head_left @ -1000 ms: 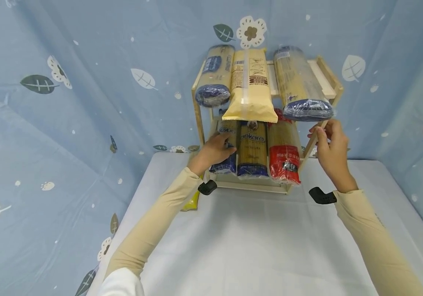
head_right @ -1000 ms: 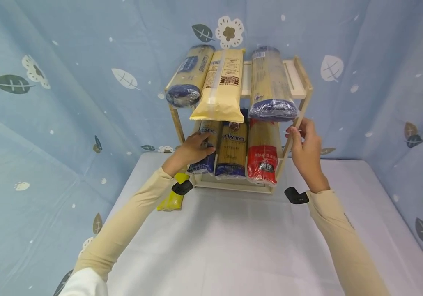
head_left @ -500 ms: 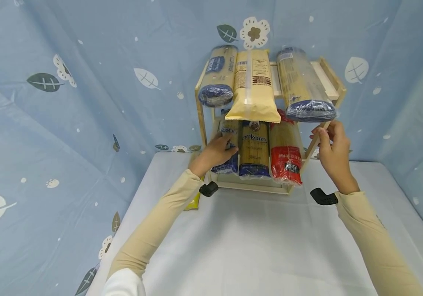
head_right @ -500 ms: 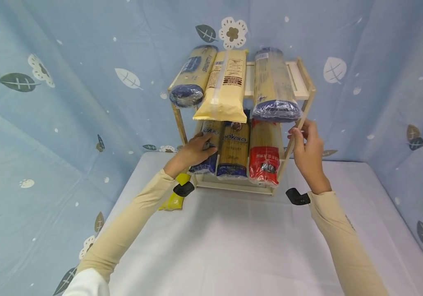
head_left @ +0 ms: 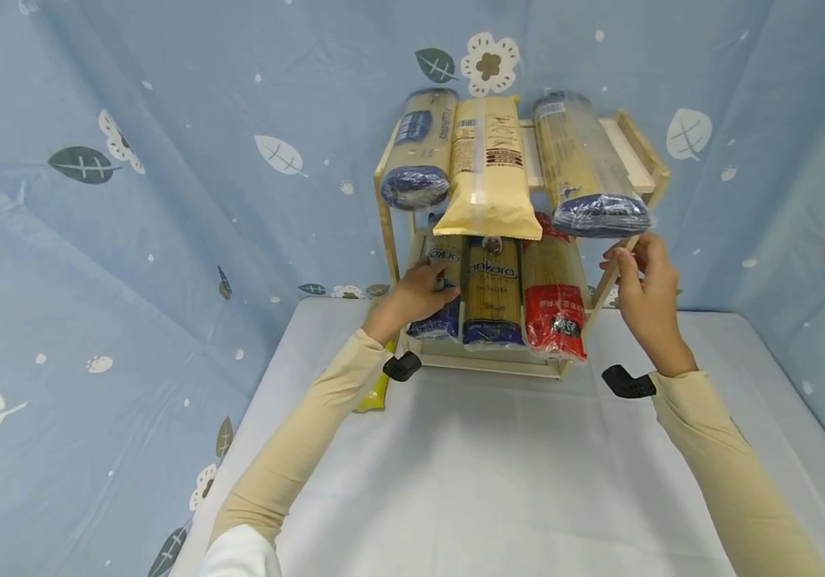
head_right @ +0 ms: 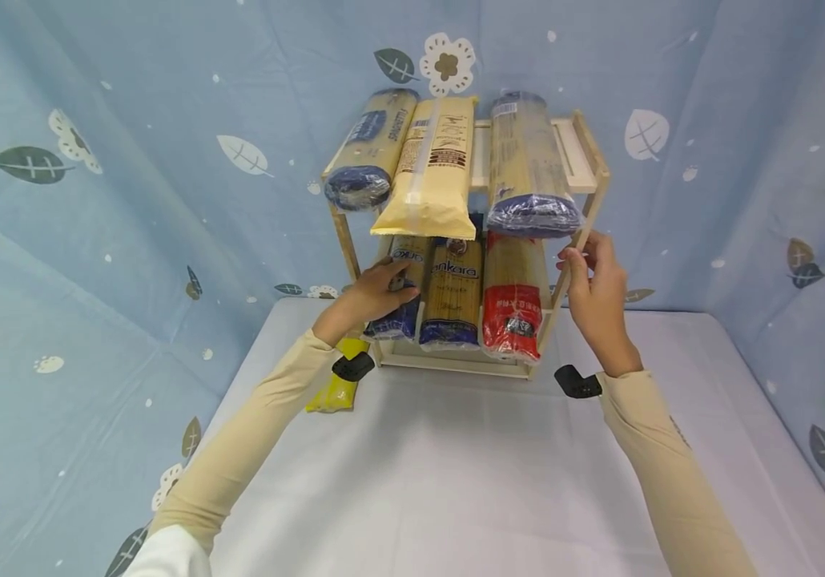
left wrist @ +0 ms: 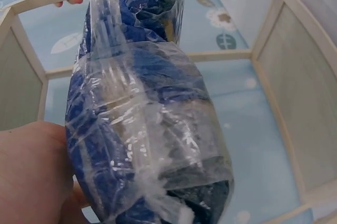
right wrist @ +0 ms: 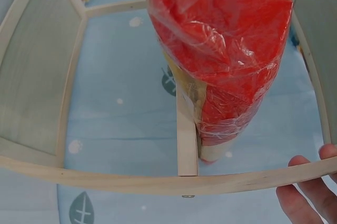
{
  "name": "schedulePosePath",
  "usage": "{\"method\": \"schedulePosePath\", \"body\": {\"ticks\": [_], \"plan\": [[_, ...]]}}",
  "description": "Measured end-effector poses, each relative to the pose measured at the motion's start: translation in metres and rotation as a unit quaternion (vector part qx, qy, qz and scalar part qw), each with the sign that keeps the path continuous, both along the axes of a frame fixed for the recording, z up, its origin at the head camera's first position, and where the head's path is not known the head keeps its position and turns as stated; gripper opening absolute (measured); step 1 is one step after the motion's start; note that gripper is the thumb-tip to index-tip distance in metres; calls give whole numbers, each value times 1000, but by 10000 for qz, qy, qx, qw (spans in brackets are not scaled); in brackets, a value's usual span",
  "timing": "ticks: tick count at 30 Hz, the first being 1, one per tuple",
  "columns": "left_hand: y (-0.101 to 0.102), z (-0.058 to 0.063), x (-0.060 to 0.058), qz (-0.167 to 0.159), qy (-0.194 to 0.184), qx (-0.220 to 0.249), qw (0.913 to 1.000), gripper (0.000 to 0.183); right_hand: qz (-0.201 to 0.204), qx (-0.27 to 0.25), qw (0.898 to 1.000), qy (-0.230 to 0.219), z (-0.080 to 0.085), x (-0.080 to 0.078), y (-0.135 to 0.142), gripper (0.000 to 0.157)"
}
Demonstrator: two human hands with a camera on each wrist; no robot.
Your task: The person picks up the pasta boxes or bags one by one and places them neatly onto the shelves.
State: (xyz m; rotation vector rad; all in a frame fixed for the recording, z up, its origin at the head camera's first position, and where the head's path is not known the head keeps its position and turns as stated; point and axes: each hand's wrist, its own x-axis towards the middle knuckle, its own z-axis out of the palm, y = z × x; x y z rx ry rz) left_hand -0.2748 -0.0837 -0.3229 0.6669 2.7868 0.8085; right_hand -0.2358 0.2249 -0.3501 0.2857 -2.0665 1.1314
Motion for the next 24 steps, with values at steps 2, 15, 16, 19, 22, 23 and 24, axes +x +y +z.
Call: {"method": "schedulePosePath", "body": {"ticks": [2, 15, 16, 19, 22, 23, 24], "plan": [[-2, -1, 0, 31, -13, 7, 10000, 57, 19, 0, 10000, -9, -1, -1, 0, 26], [-27, -17, 9, -98, 555, 1146, 9918, 43, 39, -74, 9999, -142, 0, -2, -2, 24], [-29, -18, 9, -137, 607, 1254, 9902, 42, 25, -100, 9998, -151, 1, -1, -2, 24], [-35, -20, 12, -149, 633, 1523, 9862, 39, -39, -103, 9998, -165, 1, 1, -2, 24], [-43, -23, 18, 69, 695, 1729, 9825, 35, -63, -70, 9999, -143, 1, 2, -2, 25], [-46, -24, 20, 173, 730, 1802, 9808, 33, -49, -69, 9999, -135, 1, 1, -1, 25], [-50, -25, 22, 262, 789, 1873, 9788, 31, -33, -67, 9999, -128, 1, 1, -1, 25]]}}
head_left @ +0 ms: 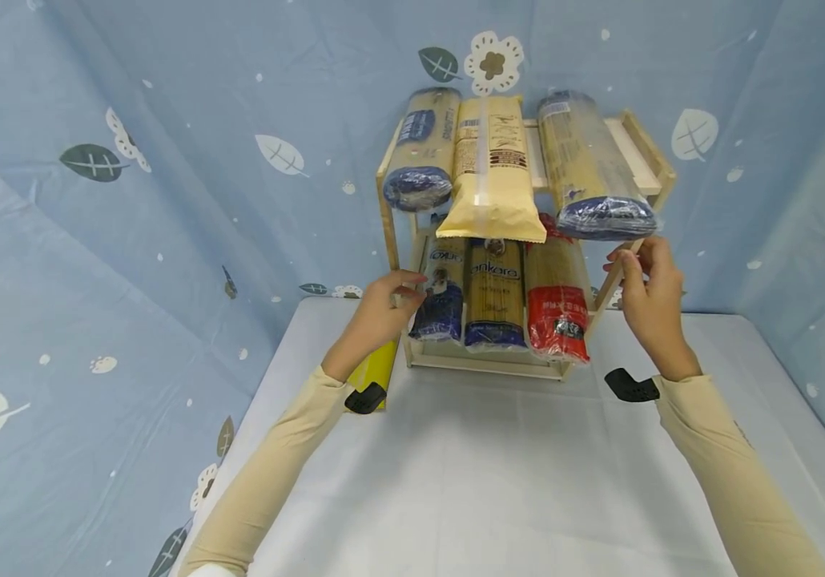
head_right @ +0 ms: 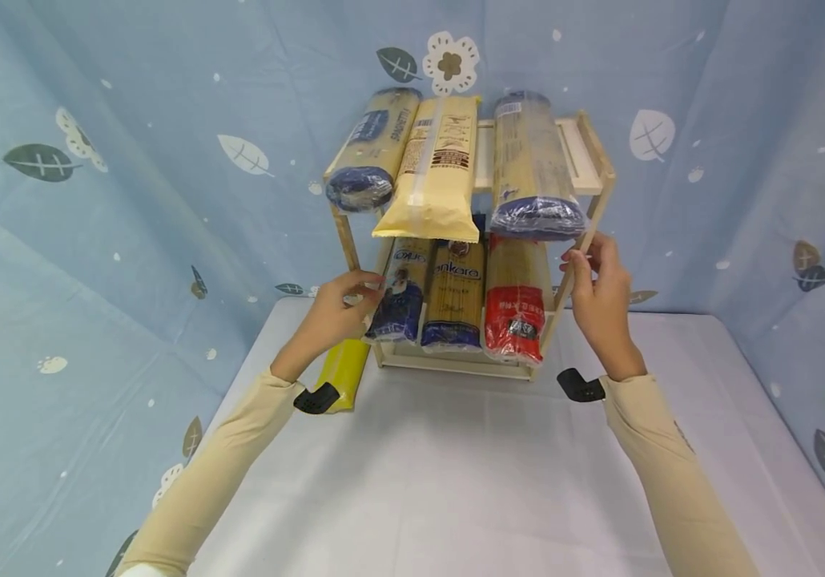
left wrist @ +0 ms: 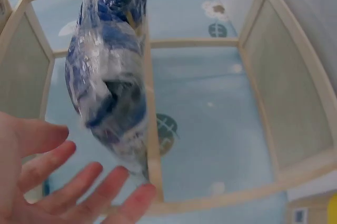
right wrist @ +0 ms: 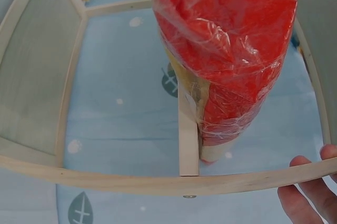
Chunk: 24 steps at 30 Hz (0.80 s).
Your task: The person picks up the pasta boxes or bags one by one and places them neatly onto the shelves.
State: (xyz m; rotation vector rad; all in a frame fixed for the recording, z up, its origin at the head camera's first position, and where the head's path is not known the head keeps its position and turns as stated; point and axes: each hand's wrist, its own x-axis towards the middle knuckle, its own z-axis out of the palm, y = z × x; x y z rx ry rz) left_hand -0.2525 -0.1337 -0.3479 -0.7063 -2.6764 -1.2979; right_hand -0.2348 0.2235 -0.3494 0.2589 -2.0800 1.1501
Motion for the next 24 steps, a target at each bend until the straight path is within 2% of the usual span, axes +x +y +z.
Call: {"method": "schedulePosePath", "body": {"ticks": [4, 8, 17, 24], "plan": [[-14, -6, 7, 212, 230, 315, 9990, 26, 20, 10, 10000, 31, -2, -1, 1, 26], [-24, -16, 10, 244, 342, 509, 9978, 24, 2, 29, 10000, 52, -3, -1, 2, 27], [-42, -46, 13, 509, 140, 479, 9975, 23, 62, -25, 9999, 149, -4, -2, 3, 21], [-51, -71, 13, 781, 148, 326, 9963, 21, 50, 40, 9999, 101, -4, -1, 2, 24]]}}
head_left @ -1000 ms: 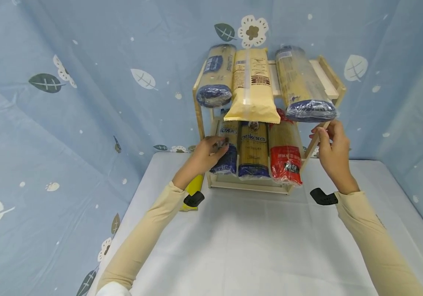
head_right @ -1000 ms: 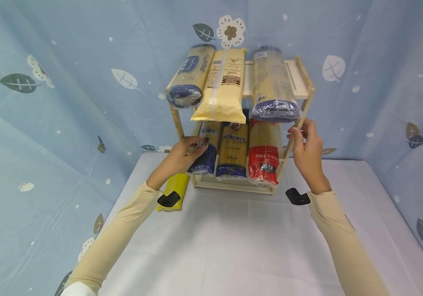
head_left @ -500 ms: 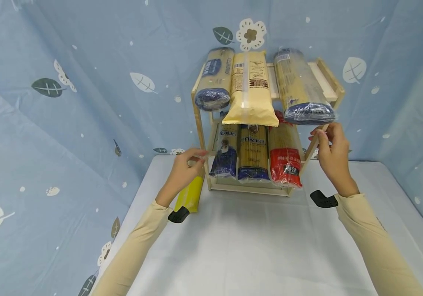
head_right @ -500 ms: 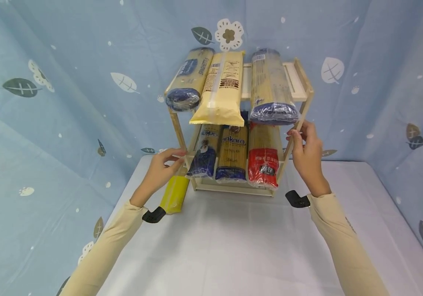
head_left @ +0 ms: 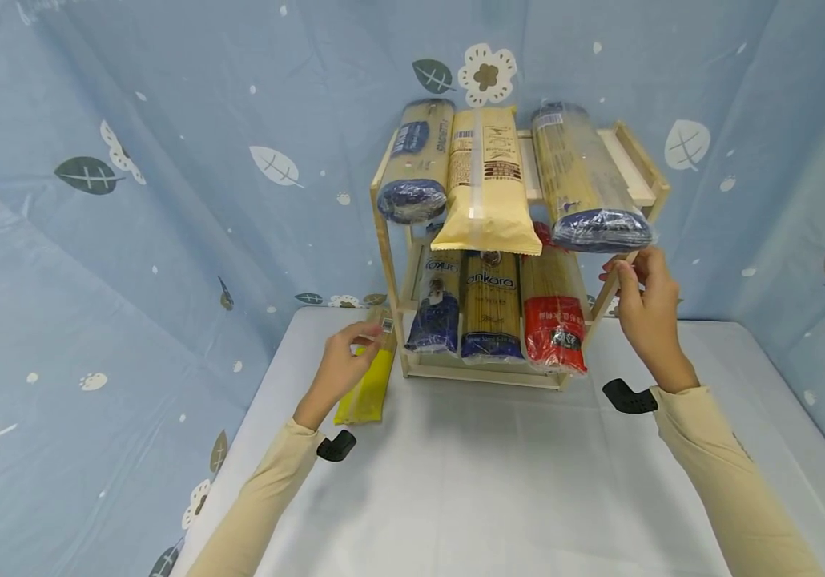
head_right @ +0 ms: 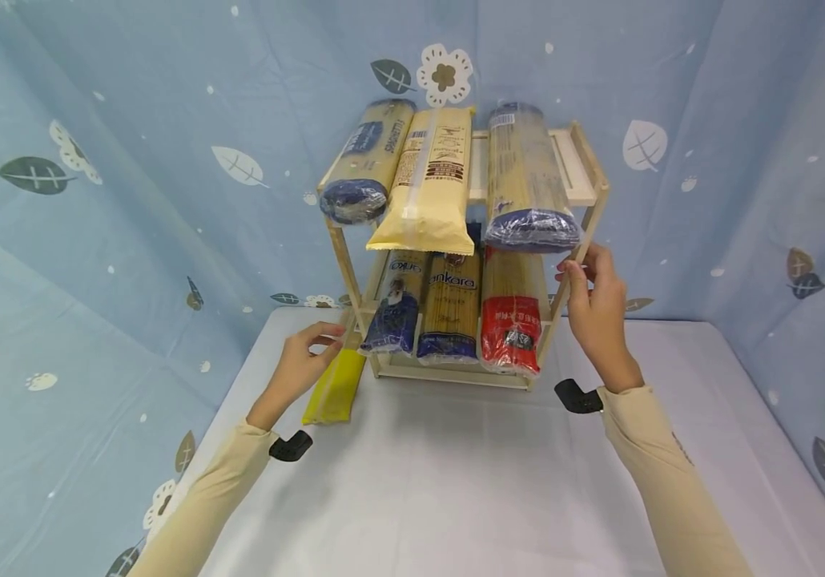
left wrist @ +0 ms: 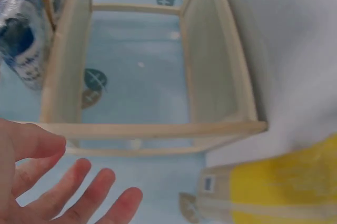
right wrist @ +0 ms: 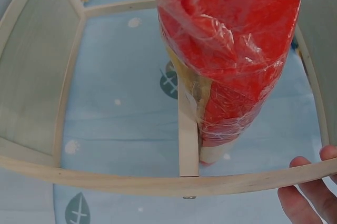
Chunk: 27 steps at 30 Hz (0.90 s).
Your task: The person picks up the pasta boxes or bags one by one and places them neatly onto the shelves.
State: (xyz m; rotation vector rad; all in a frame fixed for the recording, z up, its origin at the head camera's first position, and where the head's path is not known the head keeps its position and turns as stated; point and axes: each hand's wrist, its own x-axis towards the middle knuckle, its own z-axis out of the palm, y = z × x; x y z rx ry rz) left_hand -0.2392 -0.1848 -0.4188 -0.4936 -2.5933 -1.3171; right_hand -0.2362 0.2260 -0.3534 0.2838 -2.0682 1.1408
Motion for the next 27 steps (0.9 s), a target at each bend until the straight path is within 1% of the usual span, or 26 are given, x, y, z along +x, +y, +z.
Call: {"method": "schedulePosePath", "body": {"ticks": [4, 11, 15, 16, 18, 20, 22, 23, 27], "plan": [[-5, -14, -1, 127, -43, -134, 9998, 22, 7, 31, 10000, 33, 0, 0, 0, 25], [-12, -37, -1, 531, -512, -311, 9968, 26, -7, -22, 10000, 76, -1, -1, 0, 25], [-15, -51, -2, 711, -662, -383, 9945, 33, 10, -29, 9999, 148, -1, -1, 0, 23], [-15, -55, -2, 756, -743, -447, 9934, 35, 24, -31, 9999, 162, 2, 1, -3, 22], [-15, -61, -2, 923, -984, -639, 9888, 40, 38, -37, 9998, 175, 2, 1, -3, 22], [-14, -68, -2, 1109, -1254, -890, 9819, 44, 32, -28, 9999, 166, 2, 1, -4, 22], [-12, -75, -2, 1260, -1418, -1137, 9752, 48, 15, -4, 9999, 155, 2, 1, -3, 22], [-11, -78, -2, 1320, -1453, -1245, 9726, 49, -3, 9, 9999, 148, -1, -1, -1, 22], [-7, -95, -5, 1429, -1377, -1582, 9673, 56, -46, 47, 9998, 162, -1, -1, -1, 22]]}}
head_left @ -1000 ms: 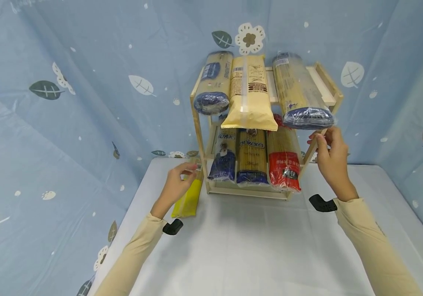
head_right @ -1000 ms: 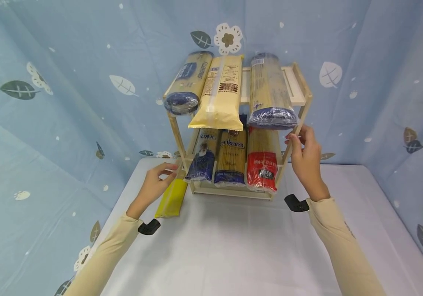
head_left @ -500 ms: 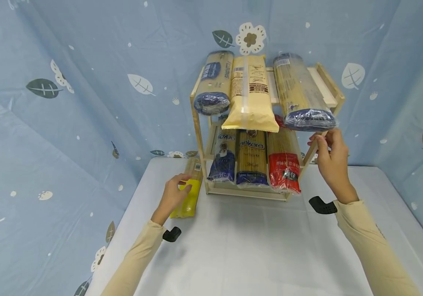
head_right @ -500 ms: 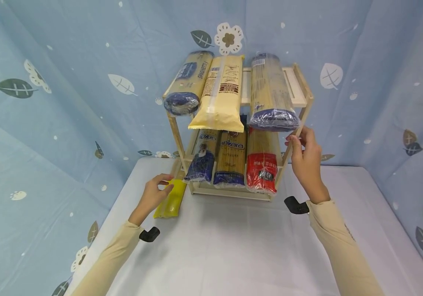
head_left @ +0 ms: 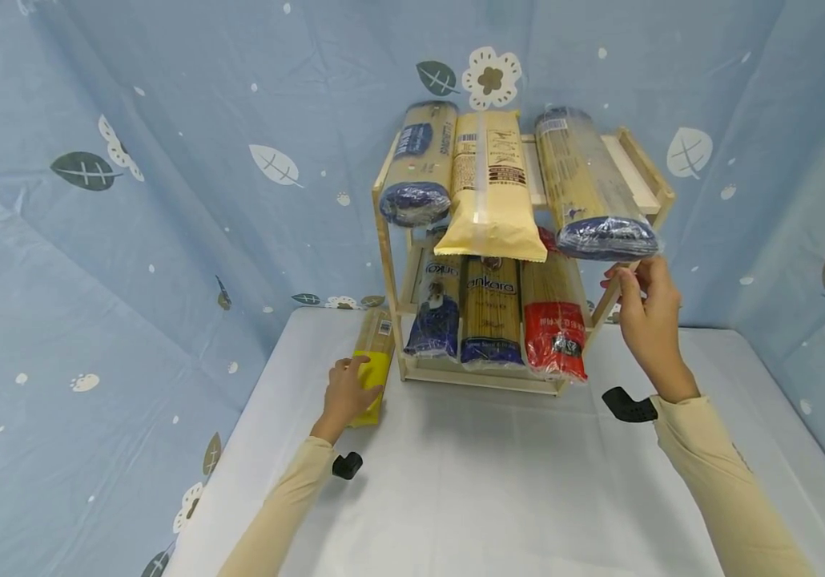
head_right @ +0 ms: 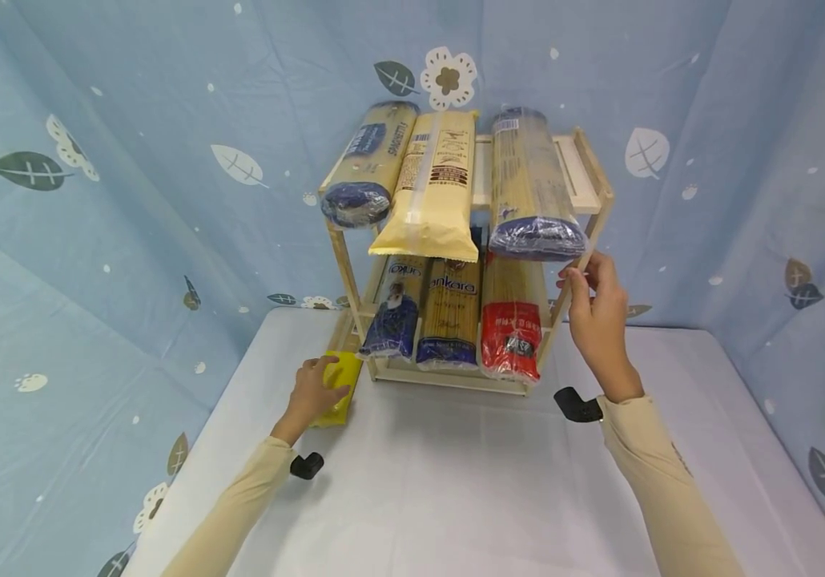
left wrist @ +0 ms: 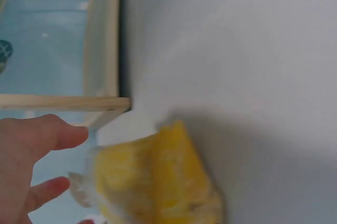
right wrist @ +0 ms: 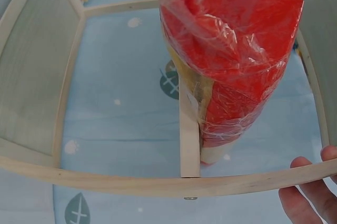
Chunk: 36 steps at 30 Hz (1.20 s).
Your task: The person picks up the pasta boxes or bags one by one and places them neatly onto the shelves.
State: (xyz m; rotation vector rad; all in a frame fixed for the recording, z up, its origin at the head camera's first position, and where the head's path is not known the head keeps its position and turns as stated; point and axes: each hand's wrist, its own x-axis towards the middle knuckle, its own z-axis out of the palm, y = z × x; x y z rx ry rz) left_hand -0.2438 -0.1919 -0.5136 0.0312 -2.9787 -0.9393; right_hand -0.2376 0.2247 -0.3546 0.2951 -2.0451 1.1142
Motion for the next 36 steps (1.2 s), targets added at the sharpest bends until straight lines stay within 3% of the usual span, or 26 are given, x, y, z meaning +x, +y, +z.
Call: {"method": "schedulePosePath", "body": {"ticks": [6, 17, 23, 32, 36], "plan": [[4, -18, -7, -100, -170, -324, 9993, 60, -25, 7, 10000, -9, -2, -1, 1, 23], [6, -27, -18, 44, -58, -586, 9983, 72, -85, 24, 9999, -109, 2, 4, -2, 26], [9, -34, -21, 136, -39, -517, 9986, 68, -71, 69, 9999, -58, 1, 3, -2, 26], [11, -36, -18, 174, 772, -388, 9961, 57, -97, 89, 9999, -17, 0, 2, -1, 27], [10, -34, -15, 186, 892, -256, 9955, 57, -73, 60, 10000, -14, 0, 2, -1, 26]]}}
